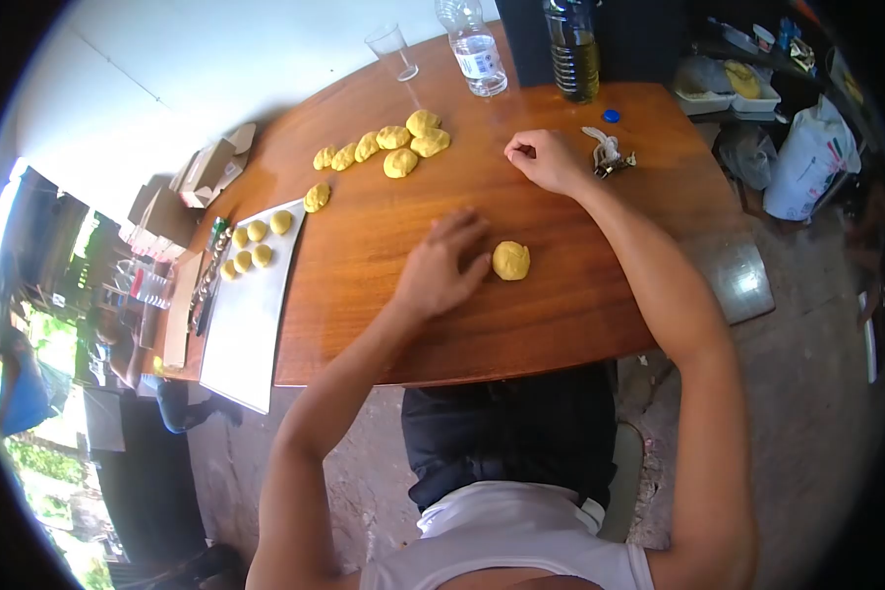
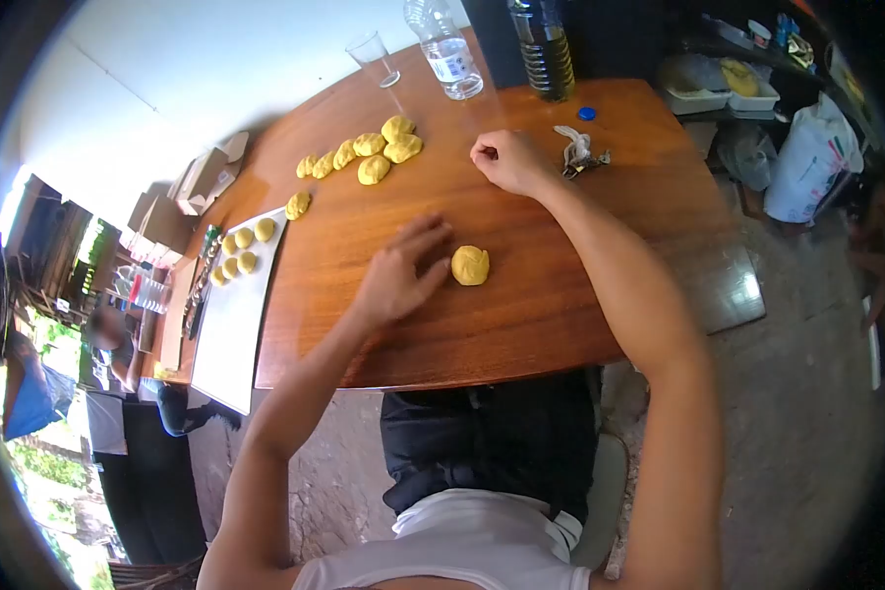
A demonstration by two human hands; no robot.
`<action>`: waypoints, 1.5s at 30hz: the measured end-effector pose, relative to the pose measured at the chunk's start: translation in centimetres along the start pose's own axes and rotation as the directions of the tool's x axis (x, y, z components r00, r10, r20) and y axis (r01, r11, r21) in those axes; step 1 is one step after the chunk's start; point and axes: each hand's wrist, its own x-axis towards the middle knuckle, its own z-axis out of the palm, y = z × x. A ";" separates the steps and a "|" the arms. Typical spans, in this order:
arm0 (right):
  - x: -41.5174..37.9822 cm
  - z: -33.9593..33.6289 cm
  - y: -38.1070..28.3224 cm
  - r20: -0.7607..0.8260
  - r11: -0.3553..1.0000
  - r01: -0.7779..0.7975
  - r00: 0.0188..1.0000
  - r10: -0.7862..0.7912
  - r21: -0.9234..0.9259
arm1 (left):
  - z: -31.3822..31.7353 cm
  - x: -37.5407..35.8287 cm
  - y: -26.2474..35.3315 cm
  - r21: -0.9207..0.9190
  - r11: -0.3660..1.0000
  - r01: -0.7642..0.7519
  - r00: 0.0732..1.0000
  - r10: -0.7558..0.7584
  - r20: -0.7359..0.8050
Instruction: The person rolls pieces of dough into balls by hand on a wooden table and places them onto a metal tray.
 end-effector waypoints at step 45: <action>-0.8 0.3 -1.3 0.001 0.978 -0.065 0.998 0.066 -0.200 | 1.3 -2.3 -5.6 0.071 0.995 0.065 0.996 -0.061 -0.061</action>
